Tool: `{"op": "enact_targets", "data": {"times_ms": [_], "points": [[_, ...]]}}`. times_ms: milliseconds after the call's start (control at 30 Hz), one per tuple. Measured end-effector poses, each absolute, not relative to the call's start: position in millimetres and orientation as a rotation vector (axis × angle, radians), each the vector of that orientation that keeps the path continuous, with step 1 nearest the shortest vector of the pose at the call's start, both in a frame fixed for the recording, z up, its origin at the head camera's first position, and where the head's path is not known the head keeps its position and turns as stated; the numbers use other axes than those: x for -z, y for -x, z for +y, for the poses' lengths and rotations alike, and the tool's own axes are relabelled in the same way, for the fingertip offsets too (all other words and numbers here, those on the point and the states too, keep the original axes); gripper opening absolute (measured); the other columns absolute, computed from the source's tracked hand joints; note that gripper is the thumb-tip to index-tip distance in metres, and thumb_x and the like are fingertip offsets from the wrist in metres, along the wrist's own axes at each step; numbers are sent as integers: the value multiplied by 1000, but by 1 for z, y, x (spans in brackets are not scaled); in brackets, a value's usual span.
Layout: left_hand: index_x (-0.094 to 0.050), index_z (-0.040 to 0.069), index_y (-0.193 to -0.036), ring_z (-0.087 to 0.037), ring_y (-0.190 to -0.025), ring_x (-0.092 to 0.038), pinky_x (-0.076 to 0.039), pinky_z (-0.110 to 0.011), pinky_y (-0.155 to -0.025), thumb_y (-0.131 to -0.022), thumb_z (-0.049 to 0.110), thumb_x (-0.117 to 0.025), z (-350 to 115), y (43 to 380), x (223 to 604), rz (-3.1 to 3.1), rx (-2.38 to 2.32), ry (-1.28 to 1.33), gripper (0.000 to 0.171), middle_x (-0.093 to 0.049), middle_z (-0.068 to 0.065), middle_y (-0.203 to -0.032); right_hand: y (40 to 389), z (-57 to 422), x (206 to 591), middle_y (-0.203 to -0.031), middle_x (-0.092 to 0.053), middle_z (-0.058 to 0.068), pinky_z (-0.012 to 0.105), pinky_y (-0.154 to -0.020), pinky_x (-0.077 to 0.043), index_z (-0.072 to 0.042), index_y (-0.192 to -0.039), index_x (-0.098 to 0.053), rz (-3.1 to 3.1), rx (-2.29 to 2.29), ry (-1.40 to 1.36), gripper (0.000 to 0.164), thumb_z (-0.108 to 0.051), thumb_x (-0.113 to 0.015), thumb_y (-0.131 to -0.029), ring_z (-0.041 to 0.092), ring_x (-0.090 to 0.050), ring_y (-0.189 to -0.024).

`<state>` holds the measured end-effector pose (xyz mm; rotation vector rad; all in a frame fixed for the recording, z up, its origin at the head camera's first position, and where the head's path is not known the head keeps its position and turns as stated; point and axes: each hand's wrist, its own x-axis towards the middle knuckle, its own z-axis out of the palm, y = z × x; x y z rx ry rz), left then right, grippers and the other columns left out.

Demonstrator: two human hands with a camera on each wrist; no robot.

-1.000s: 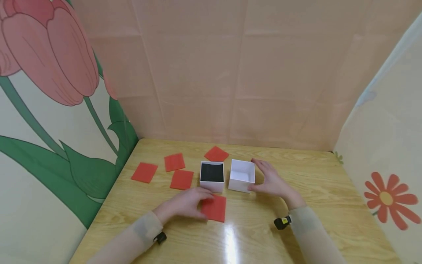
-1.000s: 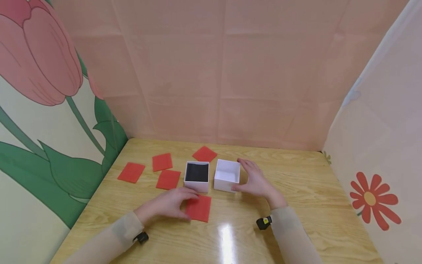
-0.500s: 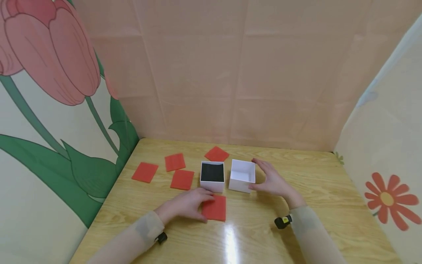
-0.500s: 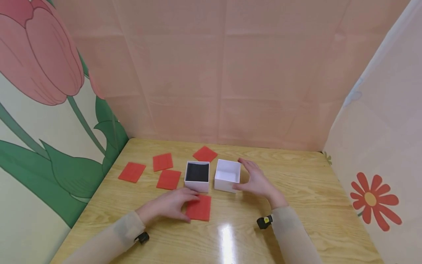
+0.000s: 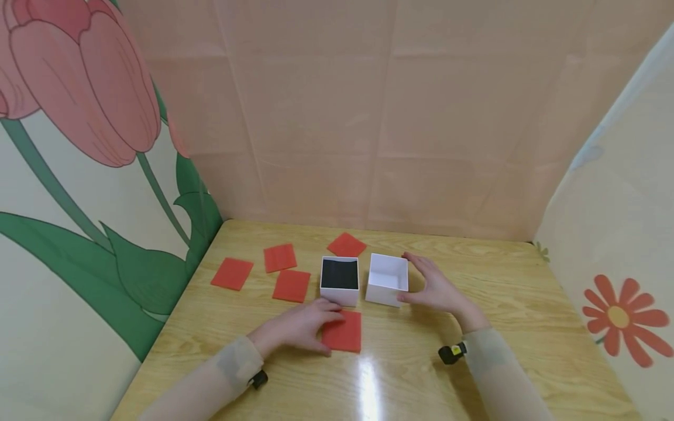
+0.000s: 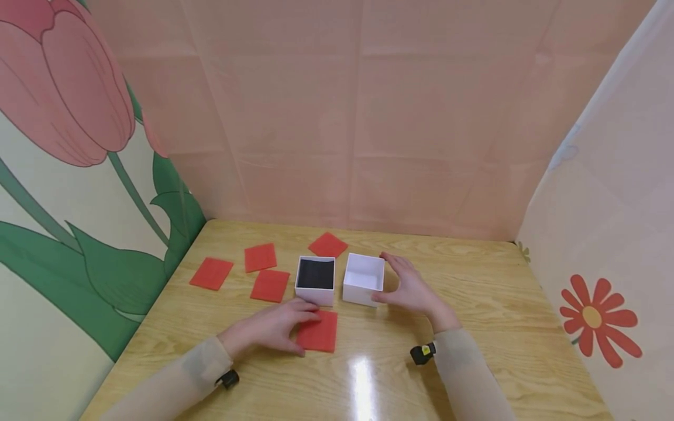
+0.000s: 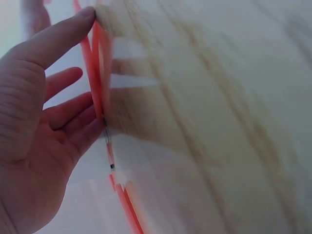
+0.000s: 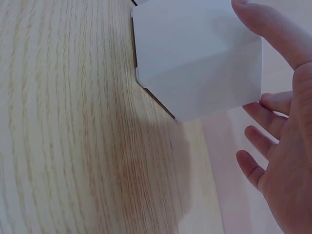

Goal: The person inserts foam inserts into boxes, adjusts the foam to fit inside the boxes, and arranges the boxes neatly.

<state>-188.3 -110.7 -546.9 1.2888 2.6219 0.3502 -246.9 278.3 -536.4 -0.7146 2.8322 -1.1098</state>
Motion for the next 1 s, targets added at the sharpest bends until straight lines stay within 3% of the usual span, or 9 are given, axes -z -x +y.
{"op": "enact_targets", "data": {"times_ms": [600,1000], "points": [[-47,27,-163,-14,-137,-46,-47,-34,-112,-85,35,-91,-112,186,540,2574,-447,-1278,90,-46,4,-154,249,276,536,-167,-40,16,74,-117,-29,-8,-167,-33,2844,1095,755,115,-53,-93,-80,45,-30,-154],[-43,15,-165,-17,-145,-42,-45,-31,-115,-87,32,-88,-109,186,535,2562,-349,-1253,91,-42,0,-162,247,277,533,-167,-40,18,77,-116,-28,-7,-168,-32,2842,1091,750,115,-52,-93,-81,47,-29,-154]]}}
